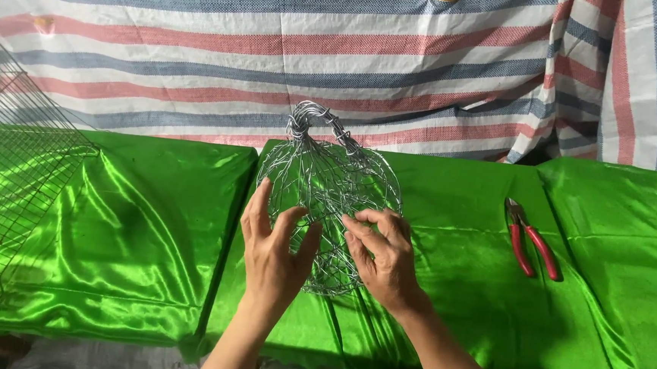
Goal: Inspecting a wire mesh bird sculpture by rotating it and checking the wire structure with hands.
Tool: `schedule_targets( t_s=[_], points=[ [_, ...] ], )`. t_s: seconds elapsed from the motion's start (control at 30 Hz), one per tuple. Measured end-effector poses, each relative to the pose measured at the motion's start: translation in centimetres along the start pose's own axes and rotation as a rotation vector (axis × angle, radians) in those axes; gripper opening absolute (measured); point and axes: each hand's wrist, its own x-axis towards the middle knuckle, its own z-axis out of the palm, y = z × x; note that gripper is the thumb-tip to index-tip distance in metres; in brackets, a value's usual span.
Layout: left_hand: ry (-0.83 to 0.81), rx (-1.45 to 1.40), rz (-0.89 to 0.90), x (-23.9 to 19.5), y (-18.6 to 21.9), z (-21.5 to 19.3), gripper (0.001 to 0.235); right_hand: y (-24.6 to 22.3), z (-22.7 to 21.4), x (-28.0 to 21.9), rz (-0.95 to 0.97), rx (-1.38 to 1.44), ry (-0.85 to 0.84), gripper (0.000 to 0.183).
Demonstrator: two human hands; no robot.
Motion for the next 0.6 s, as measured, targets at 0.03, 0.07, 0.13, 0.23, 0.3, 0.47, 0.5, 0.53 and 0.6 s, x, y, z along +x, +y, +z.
schedule_targets(
  t_s=[0.03, 0.07, 0.13, 0.23, 0.3, 0.47, 0.5, 0.53, 0.6],
  points=[
    [0.000, 0.001, -0.020, 0.2, 0.2, -0.1, 0.028, -0.1, -0.1, 0.1, 0.010, 0.011, -0.005, 0.023],
    [0.000, 0.002, -0.040, 0.4, 0.4, -0.2, 0.026, -0.2, -0.3, 0.2, 0.019, 0.022, -0.011, 0.023],
    [0.018, 0.027, -0.050, 0.9, 0.8, 0.0, 0.025, -0.3, -0.3, 0.2, 0.020, 0.021, -0.015, 0.024],
    [0.052, 0.079, -0.075, 0.9, 0.4, 0.4, 0.021, -0.6, -0.3, 0.4, 0.014, 0.019, -0.014, 0.021],
    [0.067, 0.107, -0.091, 1.1, 0.0, 0.6, 0.020, -1.0, -0.4, 0.6, 0.008, 0.017, -0.010, 0.018],
    [0.099, 0.121, 0.003, 1.6, -1.2, 0.9, 0.018, -1.4, -0.3, 0.5, -0.018, -0.002, -0.006, 0.025],
    [0.099, 0.123, 0.003, 1.6, -0.9, 0.8, 0.018, -1.3, -0.3, 0.4, -0.018, 0.001, -0.006, 0.025],
    [0.097, 0.105, 0.003, 1.6, -0.7, 0.6, 0.018, -1.3, -0.2, 0.3, -0.030, -0.010, 0.004, 0.025],
    [0.098, 0.086, 0.008, 1.9, -0.3, 0.4, 0.018, -1.1, 0.0, 0.2, -0.046, -0.021, 0.020, 0.024]
  ],
)
